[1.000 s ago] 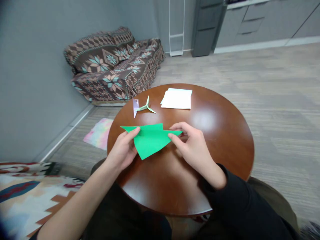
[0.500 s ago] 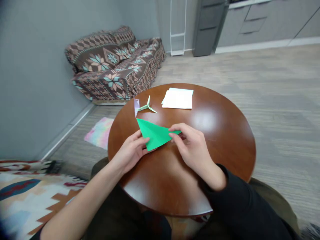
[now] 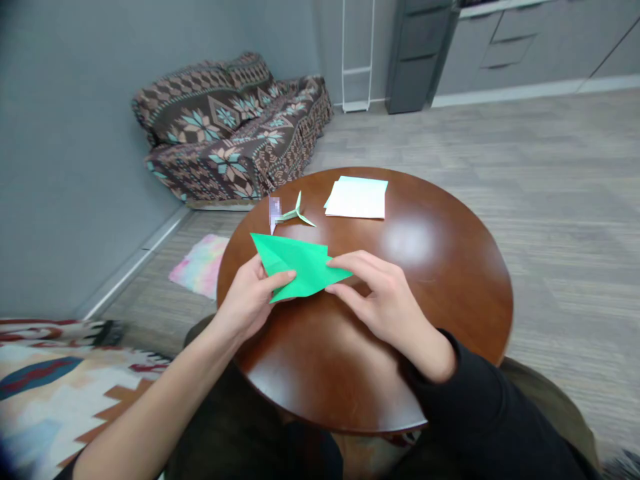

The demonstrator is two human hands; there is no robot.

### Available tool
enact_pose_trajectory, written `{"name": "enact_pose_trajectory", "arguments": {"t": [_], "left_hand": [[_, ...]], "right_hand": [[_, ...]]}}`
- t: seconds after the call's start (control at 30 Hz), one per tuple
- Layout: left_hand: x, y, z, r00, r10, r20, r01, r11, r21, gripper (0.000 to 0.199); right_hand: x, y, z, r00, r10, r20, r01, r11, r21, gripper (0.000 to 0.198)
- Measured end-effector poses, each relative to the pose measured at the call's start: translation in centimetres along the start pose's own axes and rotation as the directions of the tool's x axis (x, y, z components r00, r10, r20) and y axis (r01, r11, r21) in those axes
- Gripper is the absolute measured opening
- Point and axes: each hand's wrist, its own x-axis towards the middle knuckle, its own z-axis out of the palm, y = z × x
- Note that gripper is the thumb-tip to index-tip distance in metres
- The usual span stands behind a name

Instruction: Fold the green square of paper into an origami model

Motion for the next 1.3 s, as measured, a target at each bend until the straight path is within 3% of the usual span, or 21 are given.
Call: {"name": "enact_pose_trajectory", "arguments": {"t": [0.1,0.2,0.3,0.5,0.7,0.83,1.17,1.3], "left_hand": [[0.0,-0.3,-0.1,0.999,0.040,0.004,-0.040,0.998,0.053,0.043],[-0.1,-0.2,-0.2,0.999,0.038,-0.018,-0.036,0.993,0.112,0.058],[-0.1,0.0,-0.2,0.998,0.057,-0.024,-0.053,0.990,0.127,0.068],[0.0,0.4,-0.3,0.998,0.055,0.005,-0.055,0.987,0.148,0.058],[0.2,1.0,-0.4,1.000,0.021,0.021,-0.024,0.985,0.170,0.059],[0.2,1.9,-0.4,0.998,-0.028,0.061,0.021,0.995,0.099,0.067],[0.5,2.7,-0.9,0.997,-0.007,0.075,-0.003,0.991,0.133,0.063],[0.4,3.0,-0.6,0.990,-0.010,0.142,0.001,0.998,0.061,0.055]], "right_hand": [[-0.2,0.0,0.0,0.994,-0.042,0.100,0.049,0.997,-0.063,0.039],[-0.4,0.2,0.0,0.987,-0.071,0.147,0.078,0.996,-0.044,0.039],[-0.4,0.5,0.0,0.989,-0.069,0.129,0.064,0.997,0.043,0.036],[-0.2,0.5,-0.1,0.989,-0.030,0.145,0.010,0.991,0.137,0.029],[-0.3,1.0,-0.1,0.980,-0.186,0.075,0.188,0.982,-0.011,0.032],[-0.3,1.3,-0.1,0.974,-0.206,0.091,0.208,0.978,-0.007,0.036],[-0.3,1.0,-0.1,0.991,-0.124,0.050,0.115,0.981,0.155,0.037],[-0.2,0.1,-0.1,0.998,0.025,-0.055,-0.014,0.980,0.200,0.029]]}}
